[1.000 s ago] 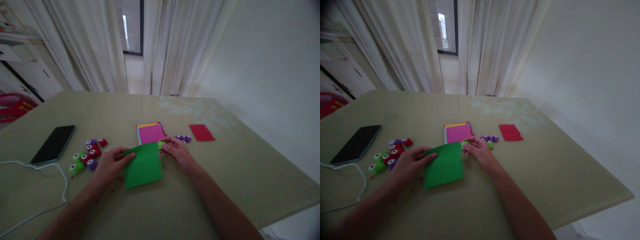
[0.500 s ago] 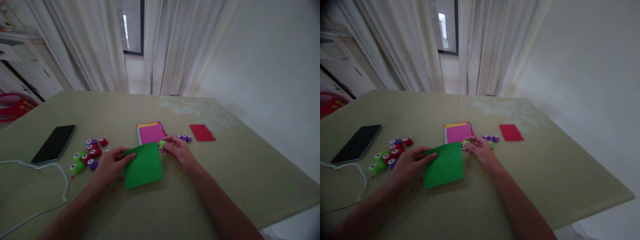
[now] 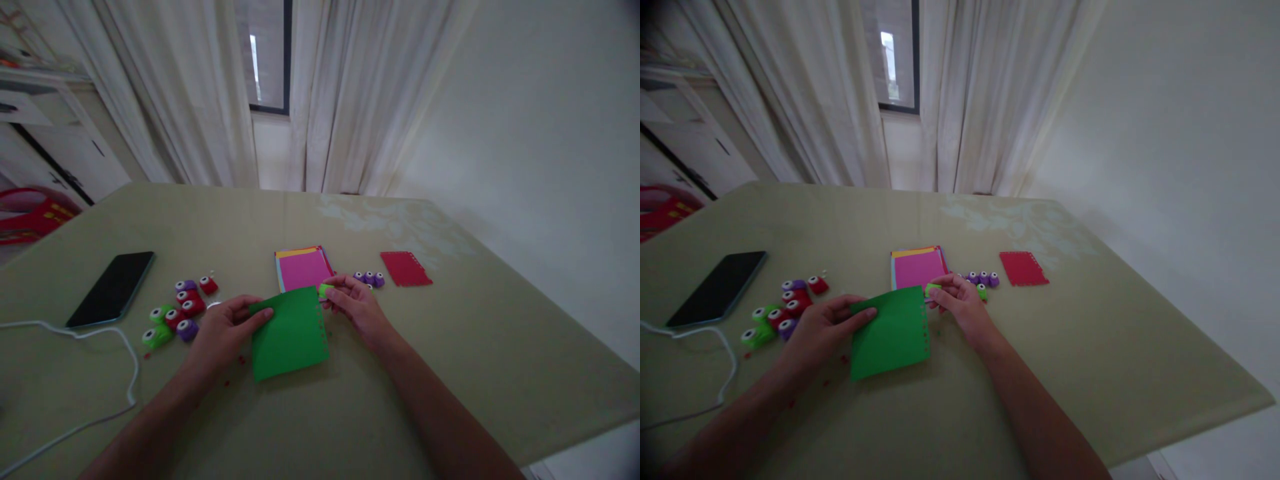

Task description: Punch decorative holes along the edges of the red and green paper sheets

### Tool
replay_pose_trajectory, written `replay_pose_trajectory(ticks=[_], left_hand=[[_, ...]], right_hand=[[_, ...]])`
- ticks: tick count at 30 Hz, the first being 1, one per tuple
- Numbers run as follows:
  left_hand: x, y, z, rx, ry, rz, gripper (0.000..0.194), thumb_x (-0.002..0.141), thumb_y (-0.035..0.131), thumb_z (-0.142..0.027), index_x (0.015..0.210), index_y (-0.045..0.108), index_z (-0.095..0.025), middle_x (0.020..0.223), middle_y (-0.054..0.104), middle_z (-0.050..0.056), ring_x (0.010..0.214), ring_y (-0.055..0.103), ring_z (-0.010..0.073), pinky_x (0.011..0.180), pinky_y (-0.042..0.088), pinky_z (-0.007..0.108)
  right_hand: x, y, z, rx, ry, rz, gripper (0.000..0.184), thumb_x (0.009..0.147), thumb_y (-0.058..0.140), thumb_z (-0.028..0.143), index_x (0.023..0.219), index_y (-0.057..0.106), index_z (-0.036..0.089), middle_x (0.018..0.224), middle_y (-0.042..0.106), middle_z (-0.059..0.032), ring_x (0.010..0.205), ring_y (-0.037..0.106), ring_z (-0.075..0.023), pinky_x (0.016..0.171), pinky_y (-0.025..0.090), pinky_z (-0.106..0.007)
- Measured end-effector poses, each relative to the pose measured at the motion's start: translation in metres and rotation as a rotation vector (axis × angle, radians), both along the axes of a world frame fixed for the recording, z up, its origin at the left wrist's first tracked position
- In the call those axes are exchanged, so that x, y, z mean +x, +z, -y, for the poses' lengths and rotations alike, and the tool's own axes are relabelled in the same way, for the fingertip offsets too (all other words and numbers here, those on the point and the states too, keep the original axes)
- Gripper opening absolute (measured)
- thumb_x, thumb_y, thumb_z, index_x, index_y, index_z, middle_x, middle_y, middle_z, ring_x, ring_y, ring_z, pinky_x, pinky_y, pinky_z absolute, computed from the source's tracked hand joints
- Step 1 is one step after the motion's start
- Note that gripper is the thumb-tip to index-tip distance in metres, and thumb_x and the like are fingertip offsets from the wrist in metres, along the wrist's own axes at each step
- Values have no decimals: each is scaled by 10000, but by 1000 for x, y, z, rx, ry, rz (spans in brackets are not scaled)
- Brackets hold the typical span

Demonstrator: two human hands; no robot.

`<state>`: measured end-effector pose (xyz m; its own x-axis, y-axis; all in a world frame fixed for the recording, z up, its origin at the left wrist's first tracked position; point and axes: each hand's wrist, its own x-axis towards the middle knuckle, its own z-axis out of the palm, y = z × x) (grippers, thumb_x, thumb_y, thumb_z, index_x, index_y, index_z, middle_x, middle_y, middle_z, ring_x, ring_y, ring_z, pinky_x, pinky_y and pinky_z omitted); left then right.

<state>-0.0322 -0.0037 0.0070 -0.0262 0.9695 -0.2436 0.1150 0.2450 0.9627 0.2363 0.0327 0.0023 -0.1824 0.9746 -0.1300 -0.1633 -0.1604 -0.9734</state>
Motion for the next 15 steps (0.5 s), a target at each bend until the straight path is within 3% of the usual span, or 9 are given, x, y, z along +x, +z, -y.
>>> replay_pose_trajectory(ticks=[15], left_hand=[[1,1,0,0,-5,-12,519,658,900,-612,954,790,-200,950,867,100,896,819,336,803,655,421]], right_hand=[[-2,-3,0,30,44,-25,431,737,949,458,990,715,200,811,736,-2,707,675,-141,632,487,-256]])
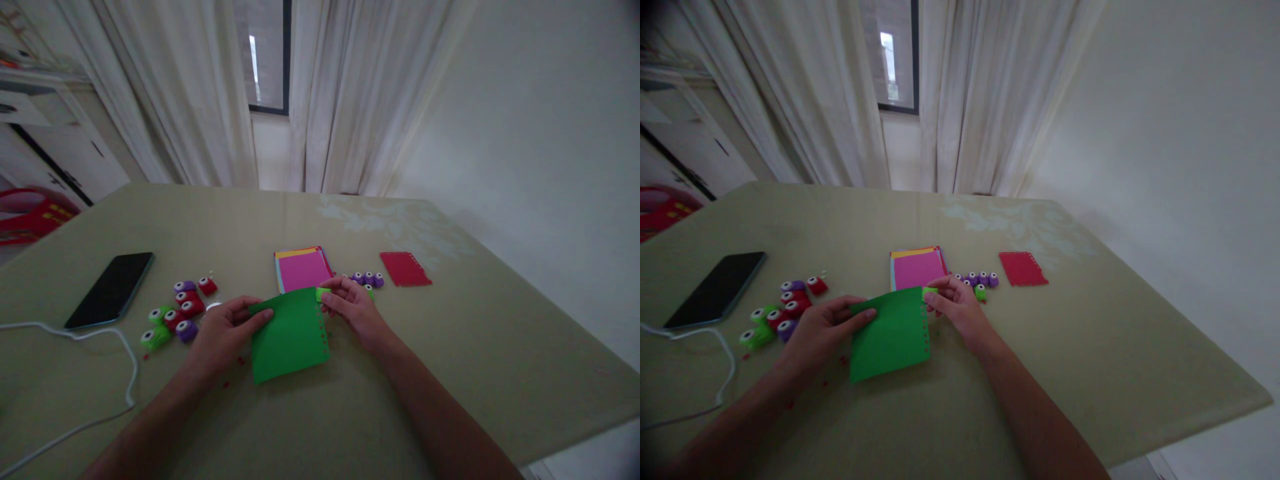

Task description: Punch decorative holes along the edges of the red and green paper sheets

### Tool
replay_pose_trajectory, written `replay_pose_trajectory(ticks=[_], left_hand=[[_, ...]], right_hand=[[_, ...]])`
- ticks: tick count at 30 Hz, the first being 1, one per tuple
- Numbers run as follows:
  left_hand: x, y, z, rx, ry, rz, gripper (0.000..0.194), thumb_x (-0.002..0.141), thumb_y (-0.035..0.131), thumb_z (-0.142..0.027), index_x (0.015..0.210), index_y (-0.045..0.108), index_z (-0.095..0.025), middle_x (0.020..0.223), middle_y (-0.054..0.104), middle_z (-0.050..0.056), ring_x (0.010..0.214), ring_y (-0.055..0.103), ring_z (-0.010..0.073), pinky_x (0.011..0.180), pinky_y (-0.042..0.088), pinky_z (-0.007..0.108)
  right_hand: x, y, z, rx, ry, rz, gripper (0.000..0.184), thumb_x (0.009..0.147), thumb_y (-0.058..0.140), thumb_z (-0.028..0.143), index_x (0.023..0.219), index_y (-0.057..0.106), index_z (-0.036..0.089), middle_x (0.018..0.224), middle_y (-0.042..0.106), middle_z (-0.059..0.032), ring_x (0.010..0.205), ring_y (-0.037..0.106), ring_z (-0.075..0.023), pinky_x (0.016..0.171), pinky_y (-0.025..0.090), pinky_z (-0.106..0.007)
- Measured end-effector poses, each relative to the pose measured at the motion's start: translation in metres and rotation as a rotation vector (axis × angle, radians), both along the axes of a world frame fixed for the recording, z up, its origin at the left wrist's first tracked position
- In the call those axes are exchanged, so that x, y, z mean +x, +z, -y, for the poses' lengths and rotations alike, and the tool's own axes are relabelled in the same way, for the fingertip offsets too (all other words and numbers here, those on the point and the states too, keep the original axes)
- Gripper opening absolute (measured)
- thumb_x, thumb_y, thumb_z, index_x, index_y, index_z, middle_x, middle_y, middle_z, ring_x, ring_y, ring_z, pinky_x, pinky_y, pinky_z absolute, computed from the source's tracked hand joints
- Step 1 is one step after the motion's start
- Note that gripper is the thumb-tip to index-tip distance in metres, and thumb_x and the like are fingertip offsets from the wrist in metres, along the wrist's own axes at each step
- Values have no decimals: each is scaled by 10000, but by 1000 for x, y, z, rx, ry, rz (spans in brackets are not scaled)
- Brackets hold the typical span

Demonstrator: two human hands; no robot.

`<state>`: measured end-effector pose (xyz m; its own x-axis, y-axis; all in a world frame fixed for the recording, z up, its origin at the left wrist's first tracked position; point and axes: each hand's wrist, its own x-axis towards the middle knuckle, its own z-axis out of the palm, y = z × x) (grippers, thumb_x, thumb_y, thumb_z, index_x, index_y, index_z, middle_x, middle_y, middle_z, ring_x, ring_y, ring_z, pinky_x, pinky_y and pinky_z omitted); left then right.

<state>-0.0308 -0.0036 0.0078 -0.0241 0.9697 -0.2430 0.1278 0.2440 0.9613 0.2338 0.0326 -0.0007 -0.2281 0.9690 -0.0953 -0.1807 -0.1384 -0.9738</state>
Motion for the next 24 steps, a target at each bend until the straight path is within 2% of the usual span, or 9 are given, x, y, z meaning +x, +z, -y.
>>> replay_pose_trajectory(ticks=[6,9,12,14,18,22,24], left_hand=[[-2,-2,-1,8,15,4,469,679,902,-581,952,787,-218,945,866,85,907,817,342,797,658,428],[-4,-7,-2,-6,-38,-2,481,700,887,-585,976,783,-205,968,864,94,896,812,334,773,649,411],[-6,-12,-2,-34,-117,-42,487,740,851,-595,1007,774,-195,959,856,96,817,798,311,642,615,361],[-7,-14,-3,-51,-154,-95,478,759,822,-601,1007,767,-196,915,845,87,742,778,296,546,562,327],[-8,-16,-3,24,-222,-173,440,794,777,-591,987,766,-195,865,827,80,763,768,301,607,564,341],[-10,-20,-4,98,-229,-262,457,819,760,-589,1059,759,-201,889,814,83,818,765,321,673,576,372],[-10,-22,-4,98,-222,-261,468,819,759,-588,1089,749,-205,916,815,85,835,768,322,692,586,380]], right_hand=[[3,3,1,22,54,64,412,756,925,463,1024,743,208,831,716,4,727,659,-143,693,518,-278],[3,2,2,-13,83,159,417,753,920,449,1038,743,202,867,727,-9,762,679,-156,728,535,-290],[1,-1,4,-52,102,257,407,755,910,428,1031,734,186,908,746,-32,765,697,-171,719,548,-301],[-1,-4,5,-43,127,337,345,808,864,414,1023,743,173,868,749,-40,726,693,-179,691,548,-308],[-3,-7,5,108,138,562,249,912,770,381,1019,805,159,849,770,-64,681,673,-187,645,515,-312],[0,-4,5,317,83,763,178,944,754,322,1004,854,187,967,800,-84,836,705,-213,764,517,-328],[1,-1,5,353,81,802,149,945,752,283,990,857,187,963,802,-80,862,708,-214,788,513,-326]])
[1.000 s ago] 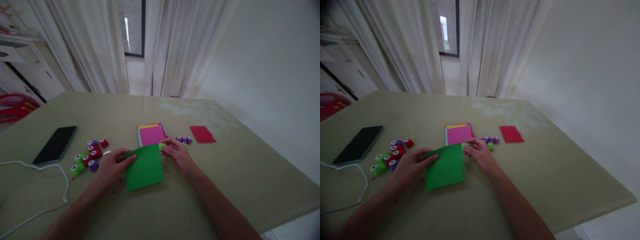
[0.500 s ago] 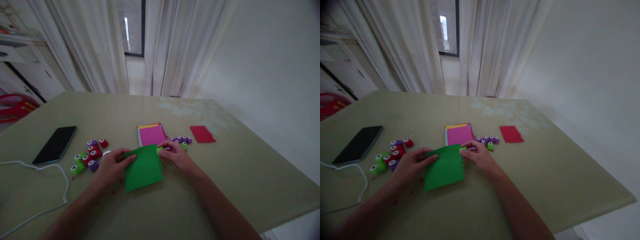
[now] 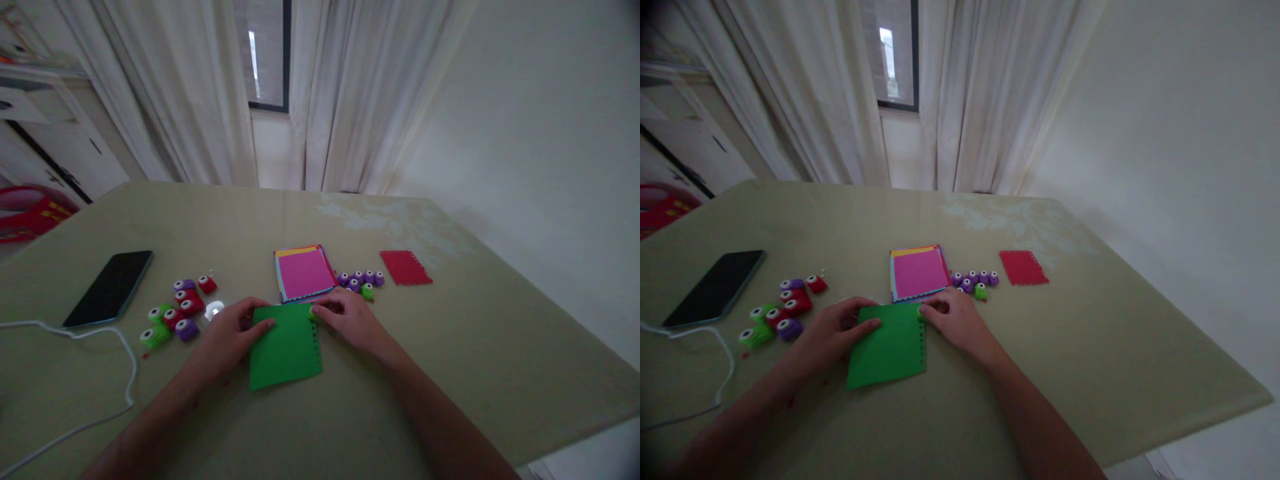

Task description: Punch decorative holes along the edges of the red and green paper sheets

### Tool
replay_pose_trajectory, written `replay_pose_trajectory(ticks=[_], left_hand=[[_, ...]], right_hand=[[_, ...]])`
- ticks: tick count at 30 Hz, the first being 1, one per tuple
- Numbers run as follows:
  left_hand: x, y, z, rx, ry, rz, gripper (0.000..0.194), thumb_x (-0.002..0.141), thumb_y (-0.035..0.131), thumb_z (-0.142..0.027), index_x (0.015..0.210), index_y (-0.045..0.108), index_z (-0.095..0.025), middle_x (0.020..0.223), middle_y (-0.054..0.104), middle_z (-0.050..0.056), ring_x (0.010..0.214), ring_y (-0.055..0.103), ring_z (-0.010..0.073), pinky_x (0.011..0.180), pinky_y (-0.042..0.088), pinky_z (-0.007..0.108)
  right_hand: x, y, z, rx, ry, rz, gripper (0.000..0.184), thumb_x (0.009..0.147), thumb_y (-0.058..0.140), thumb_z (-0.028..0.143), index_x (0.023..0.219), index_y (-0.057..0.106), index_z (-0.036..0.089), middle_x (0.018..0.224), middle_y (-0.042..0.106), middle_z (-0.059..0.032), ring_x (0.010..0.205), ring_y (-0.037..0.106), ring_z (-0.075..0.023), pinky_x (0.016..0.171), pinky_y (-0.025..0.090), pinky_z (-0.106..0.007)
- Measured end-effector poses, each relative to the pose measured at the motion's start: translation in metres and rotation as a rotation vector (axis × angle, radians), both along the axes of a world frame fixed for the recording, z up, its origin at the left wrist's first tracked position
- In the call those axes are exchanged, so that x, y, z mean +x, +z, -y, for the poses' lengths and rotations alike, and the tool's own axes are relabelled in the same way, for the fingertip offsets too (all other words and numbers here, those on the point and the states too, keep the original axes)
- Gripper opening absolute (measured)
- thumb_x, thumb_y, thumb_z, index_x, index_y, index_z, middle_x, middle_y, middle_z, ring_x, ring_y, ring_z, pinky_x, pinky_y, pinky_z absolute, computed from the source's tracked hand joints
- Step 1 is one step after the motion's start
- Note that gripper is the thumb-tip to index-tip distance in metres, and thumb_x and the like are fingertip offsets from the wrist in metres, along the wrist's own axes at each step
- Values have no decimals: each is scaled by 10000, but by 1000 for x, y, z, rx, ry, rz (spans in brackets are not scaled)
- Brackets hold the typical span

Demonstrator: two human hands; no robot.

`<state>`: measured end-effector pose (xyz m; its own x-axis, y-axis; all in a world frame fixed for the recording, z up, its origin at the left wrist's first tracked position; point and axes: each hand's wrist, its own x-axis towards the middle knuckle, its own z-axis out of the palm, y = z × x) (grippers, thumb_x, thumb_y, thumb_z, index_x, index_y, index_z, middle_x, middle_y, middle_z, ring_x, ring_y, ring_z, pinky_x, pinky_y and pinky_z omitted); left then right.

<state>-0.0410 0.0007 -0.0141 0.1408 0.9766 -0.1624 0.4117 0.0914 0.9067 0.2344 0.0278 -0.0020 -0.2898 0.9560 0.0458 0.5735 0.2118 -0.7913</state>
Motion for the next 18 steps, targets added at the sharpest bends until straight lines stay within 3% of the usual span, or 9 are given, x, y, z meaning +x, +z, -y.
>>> replay_pose_trajectory(ticks=[7,18], left_hand=[[2,-5,1,-3,8,23,446,837,757,-566,1119,737,-221,952,825,74,869,784,312,720,604,375],[2,6,1,-53,74,88,576,756,829,-602,1162,717,-210,1024,841,122,957,806,363,797,640,447]], right_hand=[[0,8,2,-76,6,-115,110,941,757,246,986,825,171,954,810,-63,853,723,-201,787,528,-305],[3,3,1,-72,101,-190,163,924,794,295,1054,837,206,1019,811,-78,895,733,-224,810,557,-337]])
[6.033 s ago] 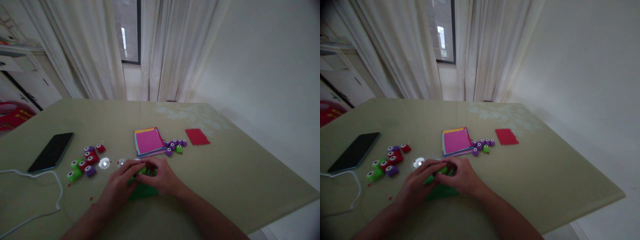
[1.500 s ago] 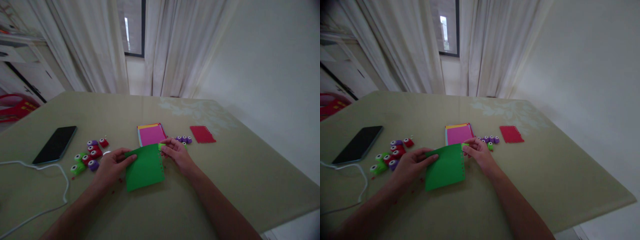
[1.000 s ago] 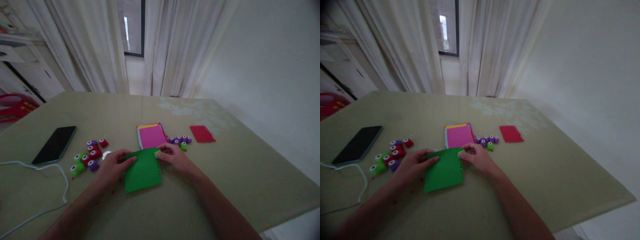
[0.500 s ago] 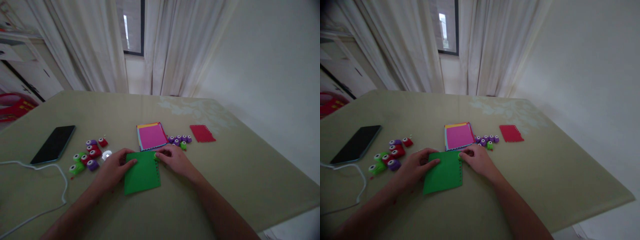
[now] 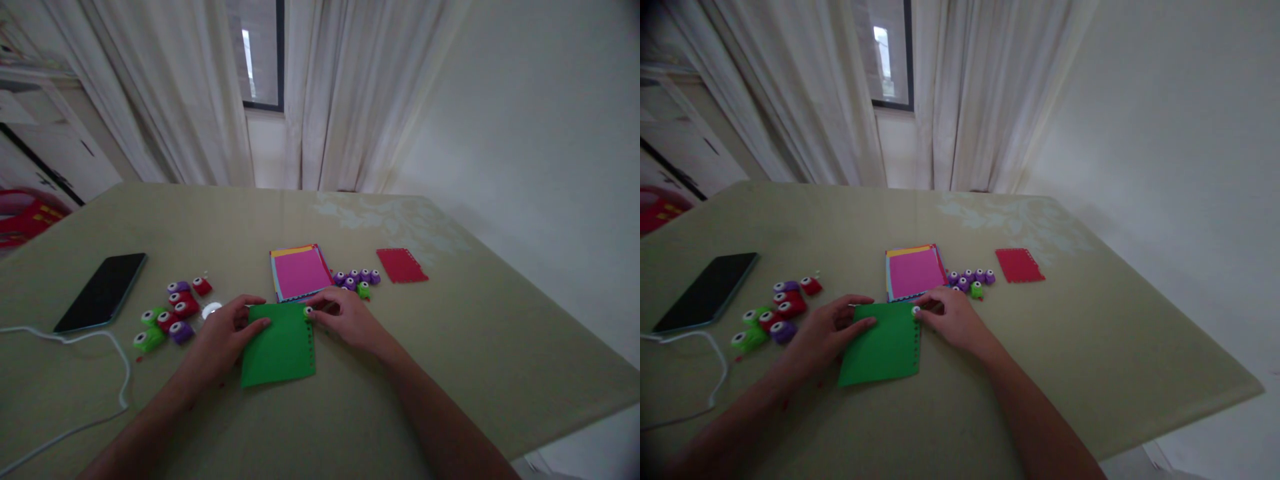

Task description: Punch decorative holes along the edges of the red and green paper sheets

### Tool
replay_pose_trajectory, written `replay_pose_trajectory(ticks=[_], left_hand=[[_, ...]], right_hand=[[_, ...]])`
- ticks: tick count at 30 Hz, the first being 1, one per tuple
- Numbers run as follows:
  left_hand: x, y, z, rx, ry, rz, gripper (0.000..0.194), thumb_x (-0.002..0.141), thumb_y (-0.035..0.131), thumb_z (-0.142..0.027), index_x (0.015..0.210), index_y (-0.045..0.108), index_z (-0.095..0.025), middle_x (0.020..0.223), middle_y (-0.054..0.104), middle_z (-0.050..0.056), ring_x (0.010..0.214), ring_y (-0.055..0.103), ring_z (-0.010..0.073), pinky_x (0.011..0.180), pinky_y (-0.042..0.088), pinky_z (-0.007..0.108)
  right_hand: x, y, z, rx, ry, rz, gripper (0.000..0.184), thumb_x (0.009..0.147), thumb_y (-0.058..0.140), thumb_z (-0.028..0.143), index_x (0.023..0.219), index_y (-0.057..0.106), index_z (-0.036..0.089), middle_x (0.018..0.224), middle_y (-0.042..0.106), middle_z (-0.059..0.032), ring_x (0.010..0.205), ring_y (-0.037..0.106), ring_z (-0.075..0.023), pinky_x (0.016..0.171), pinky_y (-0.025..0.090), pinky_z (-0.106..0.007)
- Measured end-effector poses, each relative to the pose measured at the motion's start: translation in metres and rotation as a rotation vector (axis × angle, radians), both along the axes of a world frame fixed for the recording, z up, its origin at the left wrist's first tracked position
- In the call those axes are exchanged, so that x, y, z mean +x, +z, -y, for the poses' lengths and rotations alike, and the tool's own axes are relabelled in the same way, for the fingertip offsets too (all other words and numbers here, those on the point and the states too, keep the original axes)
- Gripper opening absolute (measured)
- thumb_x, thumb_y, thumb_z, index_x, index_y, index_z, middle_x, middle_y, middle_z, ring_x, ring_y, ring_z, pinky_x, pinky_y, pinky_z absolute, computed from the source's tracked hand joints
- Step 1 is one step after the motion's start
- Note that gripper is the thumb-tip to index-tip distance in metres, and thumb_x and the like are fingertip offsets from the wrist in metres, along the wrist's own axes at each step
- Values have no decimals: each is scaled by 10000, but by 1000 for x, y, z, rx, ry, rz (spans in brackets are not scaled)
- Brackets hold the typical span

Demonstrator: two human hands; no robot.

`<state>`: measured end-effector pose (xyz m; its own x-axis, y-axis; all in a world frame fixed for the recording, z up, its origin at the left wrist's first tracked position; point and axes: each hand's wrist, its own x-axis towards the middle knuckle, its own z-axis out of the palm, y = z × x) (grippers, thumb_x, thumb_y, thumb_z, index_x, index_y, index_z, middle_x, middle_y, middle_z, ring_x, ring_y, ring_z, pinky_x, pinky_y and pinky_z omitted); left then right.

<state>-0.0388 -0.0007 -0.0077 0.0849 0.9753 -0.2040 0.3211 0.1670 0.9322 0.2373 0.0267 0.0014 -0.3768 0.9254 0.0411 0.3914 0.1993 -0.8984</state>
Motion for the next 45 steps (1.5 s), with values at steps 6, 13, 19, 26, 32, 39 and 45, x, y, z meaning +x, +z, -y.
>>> replay_pose_trajectory(ticks=[6,13,19,26,32,39,45], left_hand=[[0,-4,-1,5,-30,-26,544,794,805,-581,1175,704,-205,1048,841,131,959,808,362,792,641,449],[-1,-3,-1,36,-28,-42,528,810,799,-582,1166,711,-202,1010,844,112,928,809,344,777,632,422],[-1,-1,-1,26,-15,-40,547,786,819,-588,1164,721,-205,1004,847,115,929,811,346,763,634,415],[1,2,-1,3,1,-27,539,761,826,-587,1140,727,-217,980,848,106,906,811,352,699,631,397],[0,1,-2,-7,1,-11,558,751,831,-588,1142,720,-206,1001,847,122,923,810,354,737,635,411],[2,4,-1,-13,21,-8,575,718,839,-611,1117,737,-210,982,847,123,913,810,360,710,632,406],[3,7,-1,-24,26,-12,581,702,839,-615,1106,734,-211,981,848,122,898,808,358,685,626,400]], right_hand=[[0,0,0,6,11,-6,162,931,791,289,1061,835,202,1023,806,-78,906,732,-224,818,557,-338],[1,0,0,-15,17,-4,166,938,789,300,1066,830,204,1023,804,-75,896,726,-213,818,552,-333],[0,2,1,-13,25,-10,153,935,789,298,1053,827,208,1008,804,-70,877,724,-208,790,552,-322],[0,0,0,-5,23,-5,162,931,795,315,1054,829,214,1021,807,-71,895,725,-217,808,554,-335],[1,0,1,-8,25,-12,160,933,797,312,1055,826,213,1030,807,-71,892,727,-213,815,560,-336],[0,2,1,1,32,-7,169,936,789,330,1052,827,214,1024,810,-76,888,731,-217,806,564,-340],[1,-2,0,-13,27,-18,175,937,792,336,1064,828,221,1049,809,-81,922,733,-228,820,568,-349]])
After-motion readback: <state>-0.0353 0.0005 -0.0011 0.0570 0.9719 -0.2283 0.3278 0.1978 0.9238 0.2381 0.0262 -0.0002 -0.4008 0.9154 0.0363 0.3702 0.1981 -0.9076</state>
